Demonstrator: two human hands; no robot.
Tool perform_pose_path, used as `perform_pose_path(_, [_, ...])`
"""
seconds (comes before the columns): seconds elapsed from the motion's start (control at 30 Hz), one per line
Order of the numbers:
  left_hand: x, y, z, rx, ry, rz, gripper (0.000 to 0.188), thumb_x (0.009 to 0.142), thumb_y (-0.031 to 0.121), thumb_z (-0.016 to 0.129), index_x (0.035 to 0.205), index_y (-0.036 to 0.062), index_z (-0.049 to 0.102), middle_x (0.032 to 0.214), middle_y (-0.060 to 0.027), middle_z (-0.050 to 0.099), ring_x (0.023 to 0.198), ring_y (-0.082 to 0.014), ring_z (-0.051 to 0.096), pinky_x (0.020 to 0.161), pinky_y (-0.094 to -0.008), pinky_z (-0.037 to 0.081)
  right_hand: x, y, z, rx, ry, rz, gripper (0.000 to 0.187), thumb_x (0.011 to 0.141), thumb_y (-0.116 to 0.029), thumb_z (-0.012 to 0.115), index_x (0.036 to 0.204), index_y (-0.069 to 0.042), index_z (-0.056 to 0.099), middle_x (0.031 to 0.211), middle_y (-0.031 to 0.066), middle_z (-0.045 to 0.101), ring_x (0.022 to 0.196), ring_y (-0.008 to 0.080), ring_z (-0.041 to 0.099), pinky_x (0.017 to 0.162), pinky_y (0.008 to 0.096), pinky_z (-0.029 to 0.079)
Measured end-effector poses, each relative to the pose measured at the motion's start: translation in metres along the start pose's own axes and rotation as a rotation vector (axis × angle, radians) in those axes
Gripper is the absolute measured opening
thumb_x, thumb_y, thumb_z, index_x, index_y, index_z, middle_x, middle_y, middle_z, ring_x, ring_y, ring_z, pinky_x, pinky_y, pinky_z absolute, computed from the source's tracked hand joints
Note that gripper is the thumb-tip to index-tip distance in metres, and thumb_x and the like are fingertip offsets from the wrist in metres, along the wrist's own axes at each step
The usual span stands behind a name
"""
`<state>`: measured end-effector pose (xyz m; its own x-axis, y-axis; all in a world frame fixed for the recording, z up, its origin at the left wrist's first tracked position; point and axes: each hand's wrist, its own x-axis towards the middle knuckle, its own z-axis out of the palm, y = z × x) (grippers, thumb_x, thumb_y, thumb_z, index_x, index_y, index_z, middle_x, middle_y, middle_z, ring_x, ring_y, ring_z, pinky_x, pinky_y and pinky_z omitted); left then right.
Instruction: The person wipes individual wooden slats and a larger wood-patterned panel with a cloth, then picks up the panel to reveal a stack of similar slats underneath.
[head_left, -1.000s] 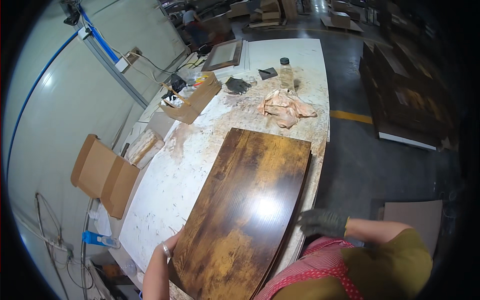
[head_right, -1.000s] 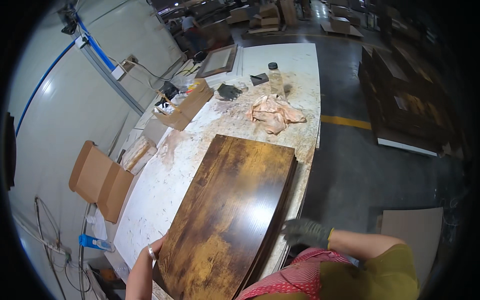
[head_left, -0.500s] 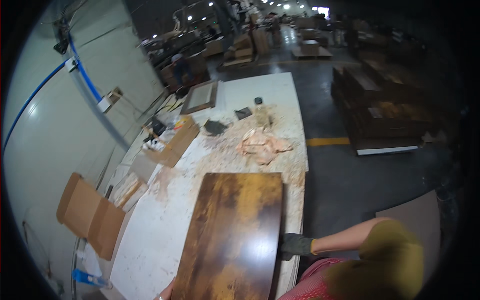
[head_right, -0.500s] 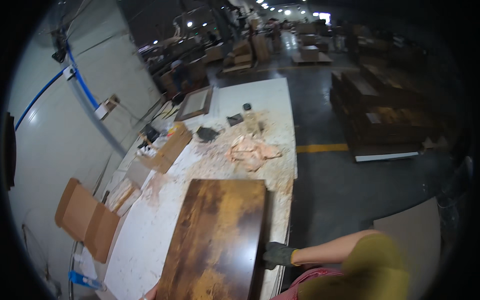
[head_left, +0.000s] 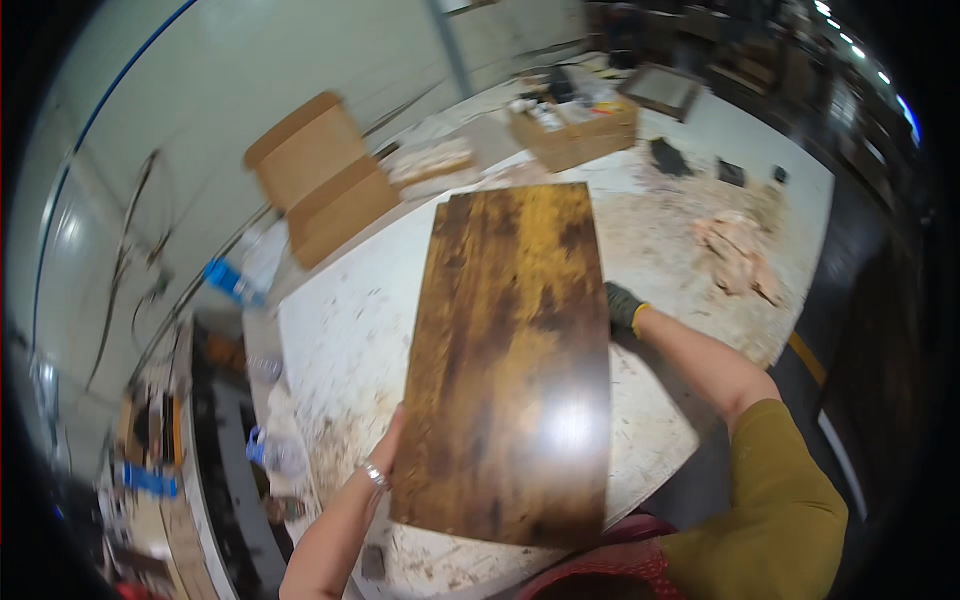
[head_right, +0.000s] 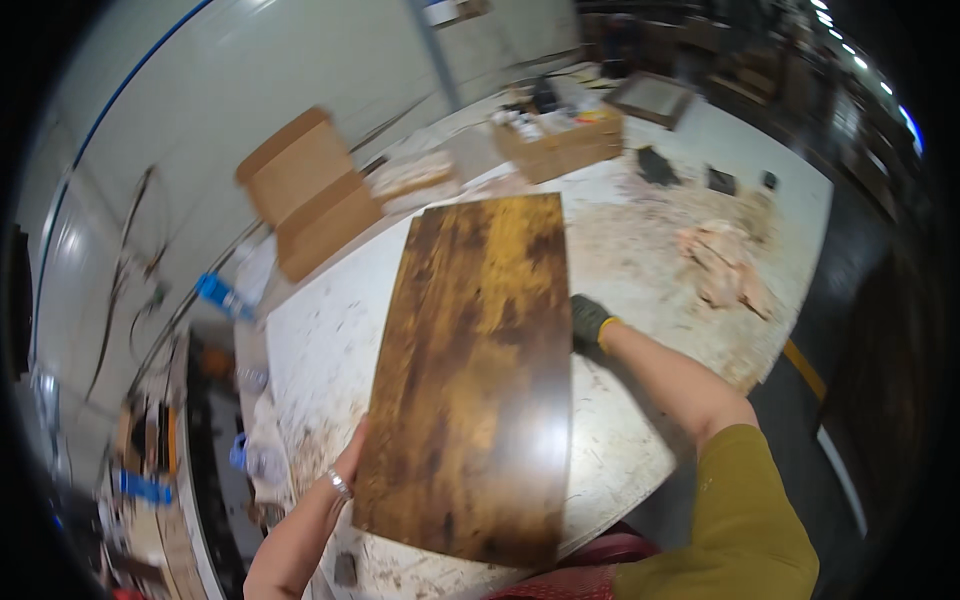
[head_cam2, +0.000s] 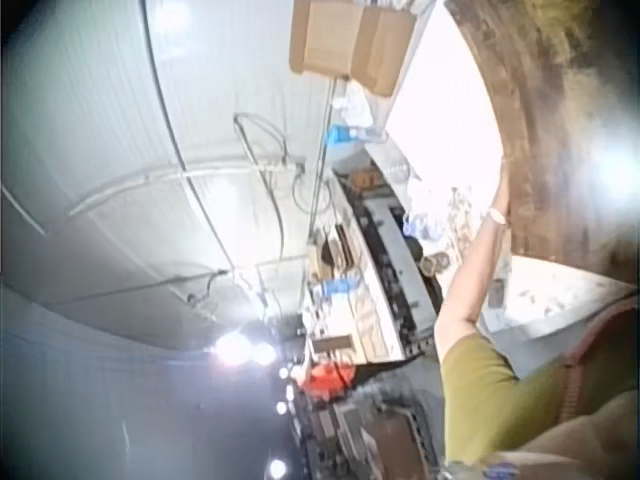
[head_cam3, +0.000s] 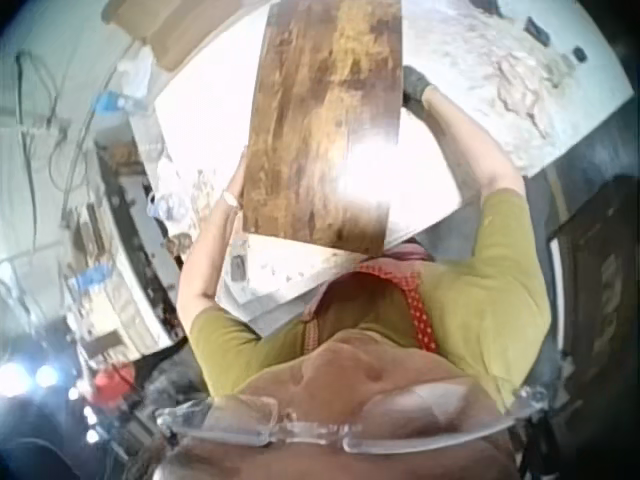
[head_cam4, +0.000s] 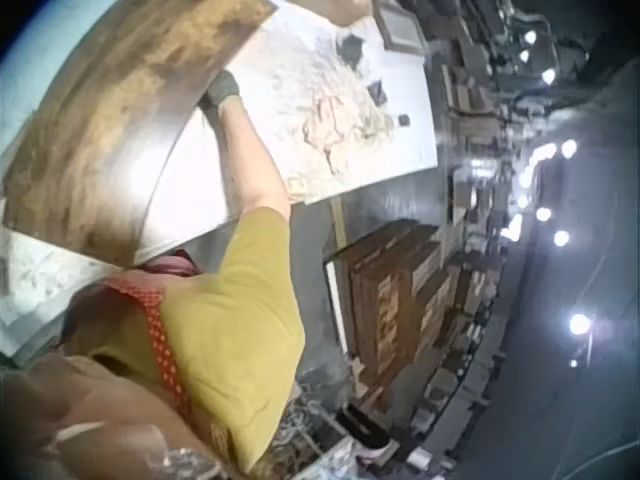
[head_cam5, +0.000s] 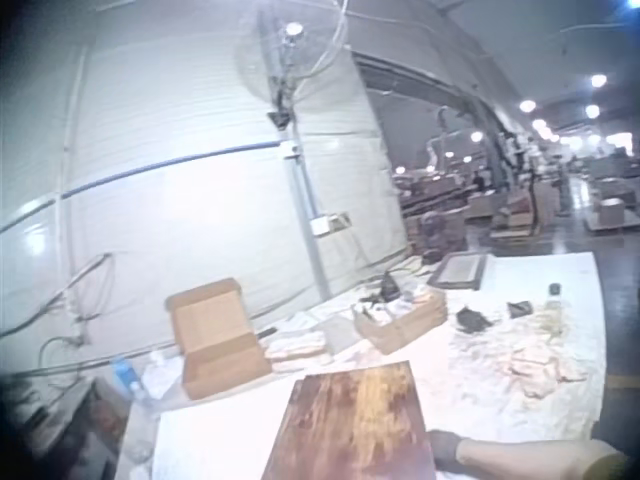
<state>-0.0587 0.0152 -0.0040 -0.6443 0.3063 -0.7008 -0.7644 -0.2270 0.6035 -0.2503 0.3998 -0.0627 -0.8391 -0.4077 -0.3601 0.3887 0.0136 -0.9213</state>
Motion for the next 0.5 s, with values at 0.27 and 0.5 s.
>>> perform_pose_path(0.27, [-0.012,-0.109,0.077,-0.242,0.244,0.203,0.071,0.094,0.061,0.023,0.141,0.0075,0.033,0.138,-0.0114,0.044,0.124,-0.0219,0.046,0.104,-0.0370,0.038,0.063,-0.011,-0.009,-0.560,-0.182,-0.196,0.029,0.084,-0.018,0.060,0.108,-0.003,0.065,0.103,0.0150,0.067,0.091,0.0197,0.062,0.082,0.0323,0.048])
perform_pose_path(0.5, [-0.008,-0.129,0.064,-0.112,0.387,0.219,0.088,0.089,0.069,0.024,0.147,0.0052,0.009,0.153,-0.0132,0.016,0.140,-0.0262,0.018,0.112,-0.0434,0.019,0.093,0.006,-0.043,-1.021,-0.230,-0.047,0.041,0.093,-0.031,0.051,0.125,-0.005,0.054,0.115,0.0094,0.061,0.096,0.0179,0.059,0.084,0.0304,0.047])
